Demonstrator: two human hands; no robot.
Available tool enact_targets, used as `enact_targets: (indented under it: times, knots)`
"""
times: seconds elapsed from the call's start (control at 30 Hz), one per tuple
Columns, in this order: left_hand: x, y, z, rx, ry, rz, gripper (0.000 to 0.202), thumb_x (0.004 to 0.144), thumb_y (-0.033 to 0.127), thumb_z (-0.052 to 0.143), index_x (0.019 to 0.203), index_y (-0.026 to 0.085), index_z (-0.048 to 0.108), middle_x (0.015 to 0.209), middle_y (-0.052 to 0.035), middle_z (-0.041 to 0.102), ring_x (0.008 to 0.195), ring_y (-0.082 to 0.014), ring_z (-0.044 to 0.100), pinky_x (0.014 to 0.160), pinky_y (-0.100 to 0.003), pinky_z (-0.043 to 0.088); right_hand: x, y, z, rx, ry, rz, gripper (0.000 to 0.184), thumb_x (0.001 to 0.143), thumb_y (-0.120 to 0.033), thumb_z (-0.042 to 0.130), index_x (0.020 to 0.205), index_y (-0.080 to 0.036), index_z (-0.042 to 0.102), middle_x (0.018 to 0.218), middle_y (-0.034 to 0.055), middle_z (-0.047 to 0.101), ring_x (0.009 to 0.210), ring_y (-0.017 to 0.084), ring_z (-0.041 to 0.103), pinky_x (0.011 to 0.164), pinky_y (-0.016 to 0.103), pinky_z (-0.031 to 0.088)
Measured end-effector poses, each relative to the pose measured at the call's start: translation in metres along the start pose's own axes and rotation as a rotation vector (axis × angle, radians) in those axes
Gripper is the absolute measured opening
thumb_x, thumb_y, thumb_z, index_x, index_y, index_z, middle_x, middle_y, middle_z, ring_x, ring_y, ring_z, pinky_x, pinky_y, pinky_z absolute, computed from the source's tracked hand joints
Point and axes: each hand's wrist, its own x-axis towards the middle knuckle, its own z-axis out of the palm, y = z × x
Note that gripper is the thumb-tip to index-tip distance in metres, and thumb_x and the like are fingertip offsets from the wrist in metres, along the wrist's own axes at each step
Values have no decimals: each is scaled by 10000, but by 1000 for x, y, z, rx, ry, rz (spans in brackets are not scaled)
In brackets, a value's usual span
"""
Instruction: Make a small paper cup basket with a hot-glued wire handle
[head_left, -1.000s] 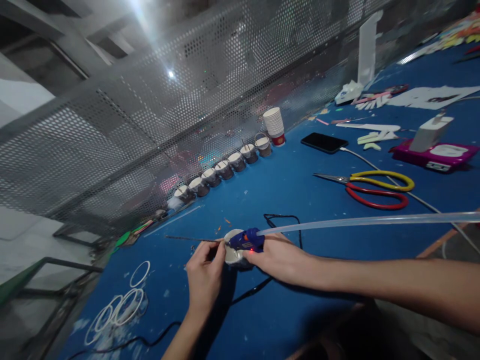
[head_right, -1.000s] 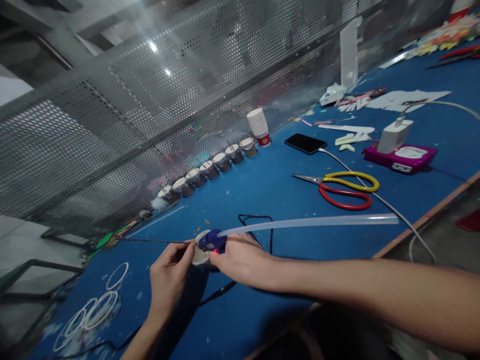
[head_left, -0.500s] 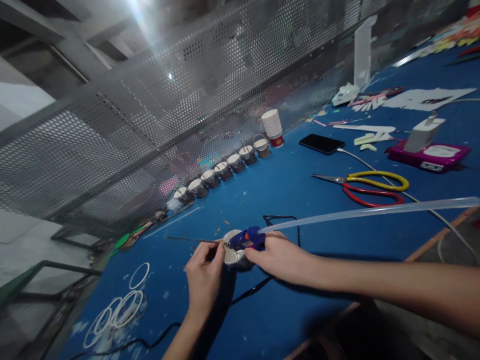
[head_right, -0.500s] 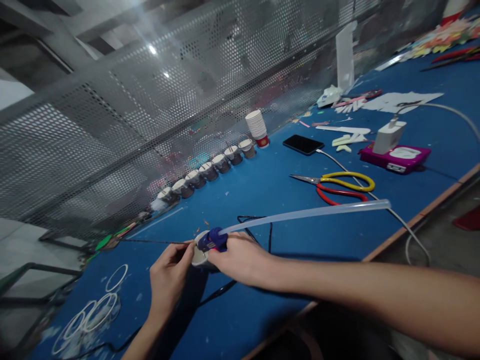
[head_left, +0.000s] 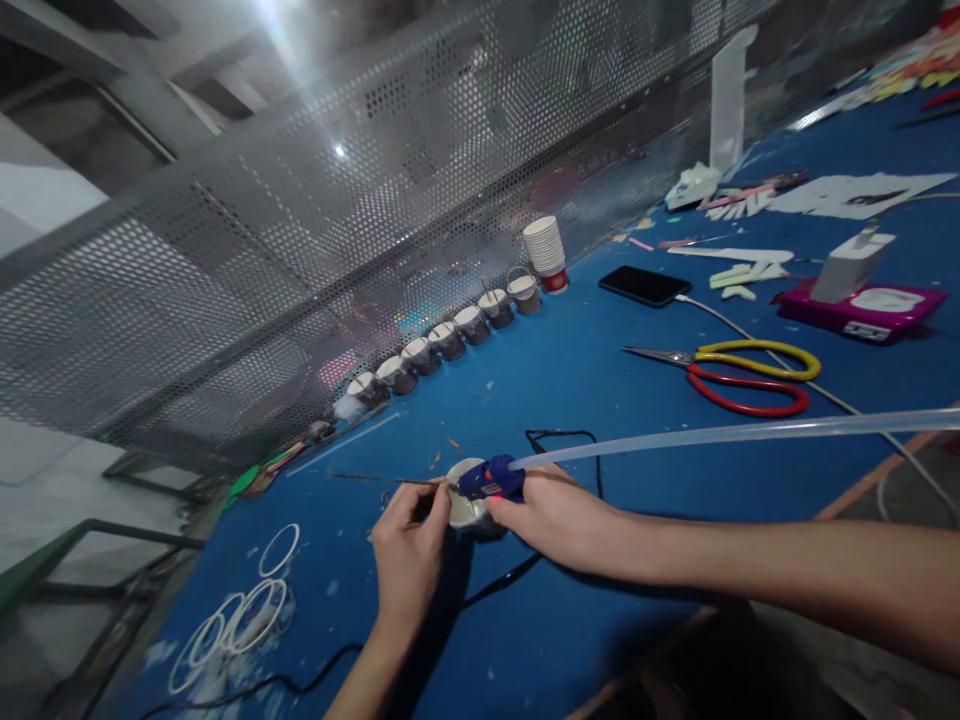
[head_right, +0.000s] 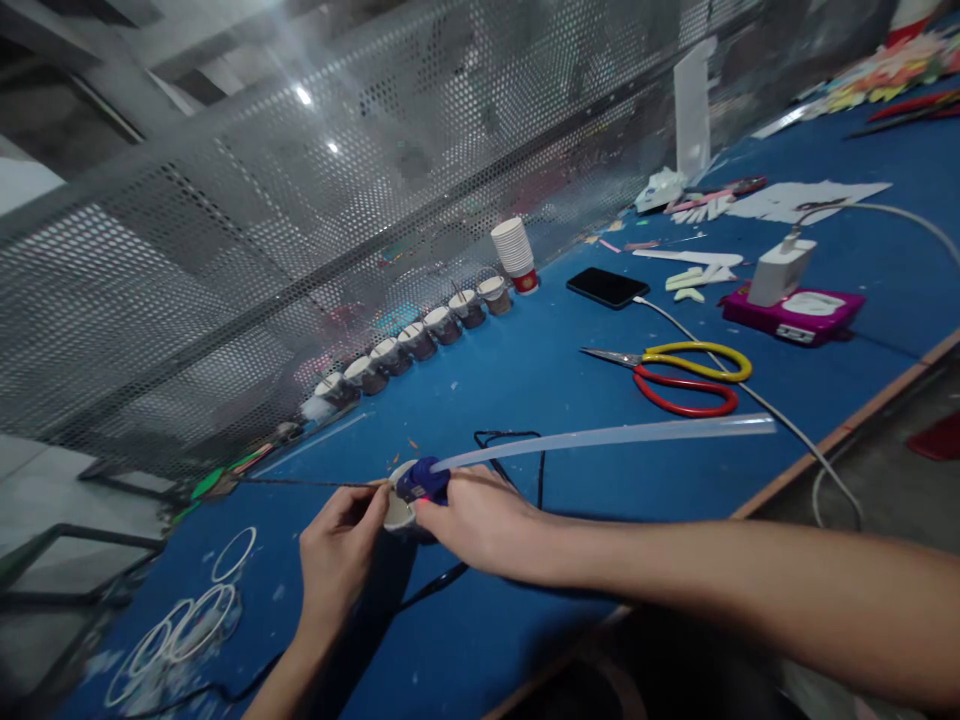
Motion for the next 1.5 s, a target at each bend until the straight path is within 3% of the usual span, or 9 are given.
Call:
enact_targets:
  times: [0.4,0.87,1.1,1.3,1.5]
  knots:
    - [1,2,-1,-18,-3,29,187,762,326,573,675,176,644,672,-18,656,603,-147,568,573,-233,427,-1,1,2,18,5,-41,254,831,-245,427,942,-197,651,822,28,677,711,166,581,645,232,414]
    - [1,2,0,-11,15,24,196,749,334,579,638,179,626,643,-16,651,583,-145,565,556,-231,426,2,-3,0,-21,6,9,241,798,-263,434,867,-171,646,805,55,666,710,177,577,626,238,396]
    - [2,2,0,-9,11,39,192,754,325,575,646,179,634,653,-19,654,585,-144,568,552,-229,425,4,-3,0,-34,-19,48,221,789,-260,429,713,-155,607,596,10,555,545,126,469,518,216,330]
    - [2,-1,0,4,5,24,207,757,343,574,650,176,634,672,-31,668,600,-153,574,562,-240,437,2,-5,0,54,-4,9,176,780,-227,433,725,-164,588,604,-7,535,549,111,456,517,204,324]
    - [1,1,0,-10,4,16,200,760,335,578,656,175,640,690,-33,672,609,-153,577,567,-241,436,-2,-10,-5,90,-26,111,228,811,-240,415,640,-163,544,386,-53,380,410,100,424,455,202,301]
